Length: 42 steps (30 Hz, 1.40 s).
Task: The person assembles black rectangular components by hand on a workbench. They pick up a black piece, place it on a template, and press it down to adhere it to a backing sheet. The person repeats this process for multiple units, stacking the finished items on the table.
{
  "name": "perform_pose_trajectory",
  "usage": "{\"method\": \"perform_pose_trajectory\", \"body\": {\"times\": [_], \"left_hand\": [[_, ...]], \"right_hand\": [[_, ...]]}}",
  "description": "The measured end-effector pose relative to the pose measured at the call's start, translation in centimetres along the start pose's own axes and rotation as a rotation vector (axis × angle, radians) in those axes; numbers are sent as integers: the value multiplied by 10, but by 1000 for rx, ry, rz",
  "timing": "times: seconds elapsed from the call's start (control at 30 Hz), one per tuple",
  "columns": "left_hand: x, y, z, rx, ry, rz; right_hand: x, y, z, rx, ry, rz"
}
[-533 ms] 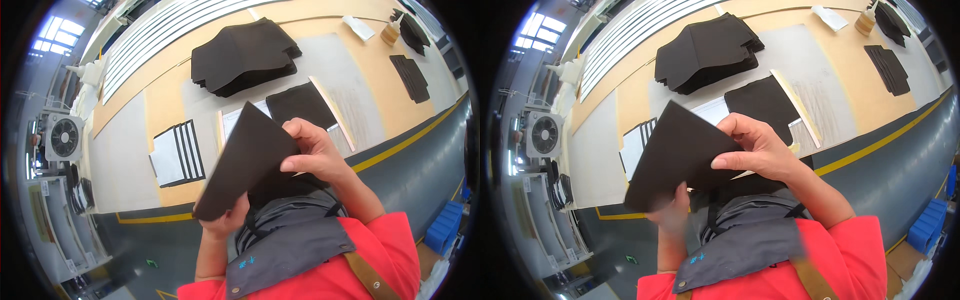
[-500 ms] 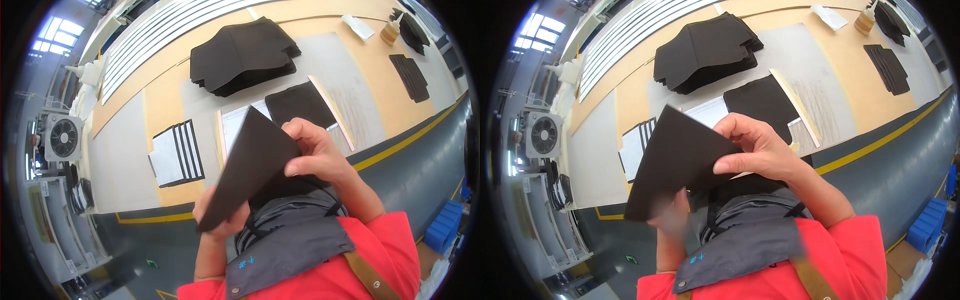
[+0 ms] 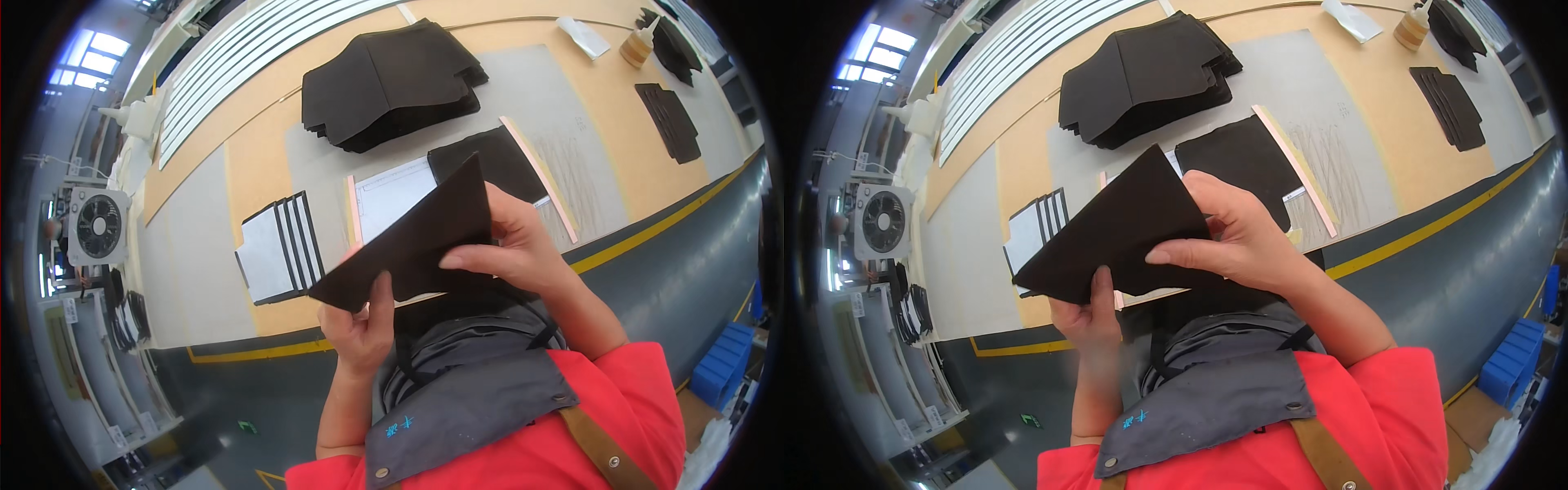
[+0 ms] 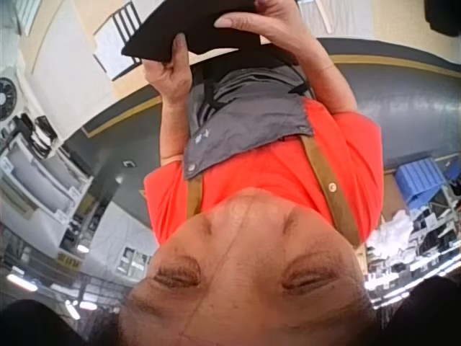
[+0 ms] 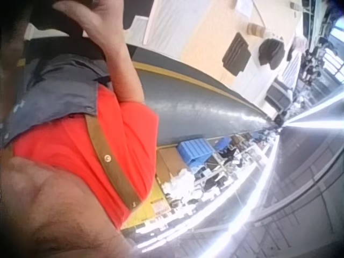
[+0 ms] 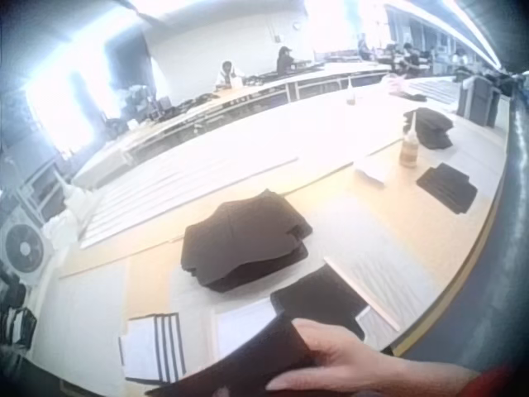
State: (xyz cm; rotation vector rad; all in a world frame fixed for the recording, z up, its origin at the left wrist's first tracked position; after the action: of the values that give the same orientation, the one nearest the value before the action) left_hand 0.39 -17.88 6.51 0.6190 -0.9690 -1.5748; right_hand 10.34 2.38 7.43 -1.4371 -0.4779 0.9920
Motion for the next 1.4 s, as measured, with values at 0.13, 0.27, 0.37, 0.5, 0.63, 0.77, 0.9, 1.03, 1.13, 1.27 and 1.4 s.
{"method": "perform_pose_trajectory", "body": {"times": [0.13,0.27,0.37,0.5,0.63,0.77,0.9,1.03,1.13,1.27,1.4], "left_hand": [[4,15,8,-207,-94,64],[-8,26,2,110,-4,27],[-18,13,2,486,-80,-248],[-35,7,2,492,-11,-189],[-24,-6,17,562,59,-122],[9,-27,38,787,91,-245],[12,-35,42,838,109,-171],[2,-37,38,890,80,-158],[-5,-42,38,918,25,-178],[-17,-43,41,975,-20,-157],[-22,-48,39,1017,-48,-104]], "right_hand": [[2,-17,3,13,-30,123],[6,-17,6,395,78,-266],[2,-5,7,483,168,-335],[0,1,3,428,201,-389],[19,-3,8,269,160,-407],[78,5,-2,447,-48,-1023],[98,21,-28,520,-256,-1348],[98,28,-39,531,-320,-1437],[100,32,-41,529,-337,-1441],[100,32,-42,535,-326,-1446],[100,36,-43,544,-285,-1412]]}}
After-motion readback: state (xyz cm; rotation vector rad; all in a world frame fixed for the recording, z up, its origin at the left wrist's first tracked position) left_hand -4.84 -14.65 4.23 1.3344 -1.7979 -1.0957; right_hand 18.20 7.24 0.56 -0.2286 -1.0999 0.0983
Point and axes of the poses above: each hand's wrist, its own z-axis towards the middle knuckle, its own x-axis out of the back of the hand, y = z × x, the point moved 1 cm from there along z, towards the middle knuckle, and after that the axes turned 15 degrees about y, right-handed, at the moved point
